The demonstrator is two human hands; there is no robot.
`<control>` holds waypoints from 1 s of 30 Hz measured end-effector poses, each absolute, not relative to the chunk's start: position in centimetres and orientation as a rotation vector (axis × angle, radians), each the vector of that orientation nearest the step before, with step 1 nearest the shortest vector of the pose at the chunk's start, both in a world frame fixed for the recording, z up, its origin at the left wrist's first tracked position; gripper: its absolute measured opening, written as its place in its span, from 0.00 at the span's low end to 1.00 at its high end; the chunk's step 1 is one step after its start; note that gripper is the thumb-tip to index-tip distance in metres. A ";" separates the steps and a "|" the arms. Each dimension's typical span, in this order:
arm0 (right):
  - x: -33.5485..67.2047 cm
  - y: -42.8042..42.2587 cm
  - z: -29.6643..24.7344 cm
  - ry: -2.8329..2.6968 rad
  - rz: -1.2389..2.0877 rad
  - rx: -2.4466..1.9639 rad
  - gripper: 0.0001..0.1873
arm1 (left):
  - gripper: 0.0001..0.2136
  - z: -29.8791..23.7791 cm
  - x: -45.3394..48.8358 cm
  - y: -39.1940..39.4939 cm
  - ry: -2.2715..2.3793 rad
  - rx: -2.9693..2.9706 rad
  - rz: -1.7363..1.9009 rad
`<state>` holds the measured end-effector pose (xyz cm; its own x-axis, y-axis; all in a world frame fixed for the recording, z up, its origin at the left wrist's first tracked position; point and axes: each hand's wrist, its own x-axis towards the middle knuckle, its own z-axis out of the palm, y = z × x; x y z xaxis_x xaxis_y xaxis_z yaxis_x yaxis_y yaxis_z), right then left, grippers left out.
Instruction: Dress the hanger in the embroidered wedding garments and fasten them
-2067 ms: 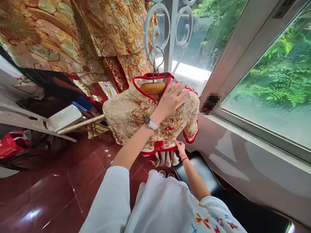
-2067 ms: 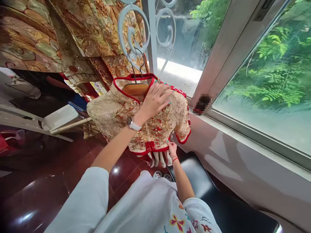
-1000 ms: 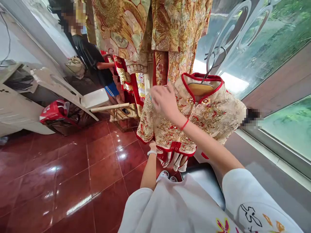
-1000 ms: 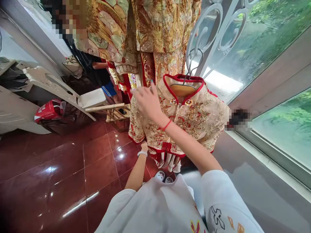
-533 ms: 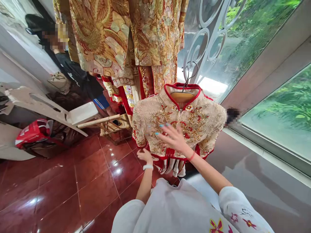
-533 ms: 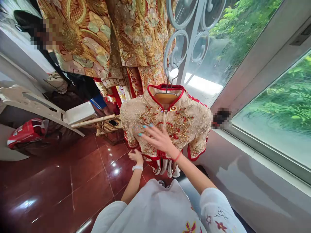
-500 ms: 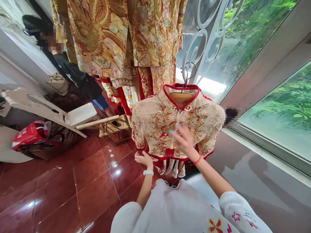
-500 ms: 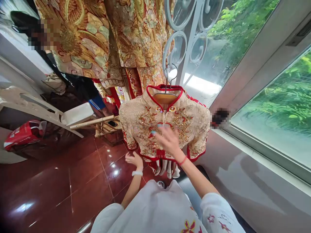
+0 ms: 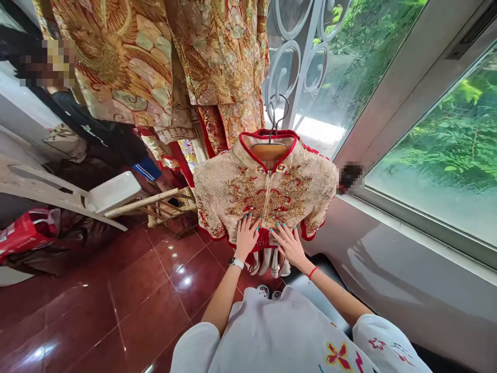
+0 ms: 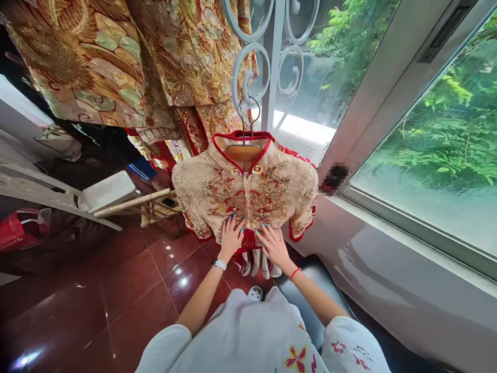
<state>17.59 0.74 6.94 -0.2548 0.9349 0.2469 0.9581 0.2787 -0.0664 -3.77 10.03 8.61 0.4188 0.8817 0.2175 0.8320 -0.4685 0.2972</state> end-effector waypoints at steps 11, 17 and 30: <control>20.3 -0.5 0.8 -0.548 1.144 -1.545 0.23 | 0.23 18.2 1.4 7.8 1.115 2.788 0.836; 19.0 -0.2 -0.8 -0.297 1.187 -1.430 0.23 | 0.24 33.6 10.0 13.9 0.653 3.135 0.872; 25.3 -3.3 -0.7 -0.222 1.023 -1.254 0.29 | 0.13 36.7 11.7 16.1 0.586 3.188 0.909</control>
<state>25.26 -3.27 -0.70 0.5634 0.7360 -0.3754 -0.5142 -0.0432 -0.8566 11.71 16.10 36.66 0.7960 0.2654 0.5440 0.3859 -0.9149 -0.1184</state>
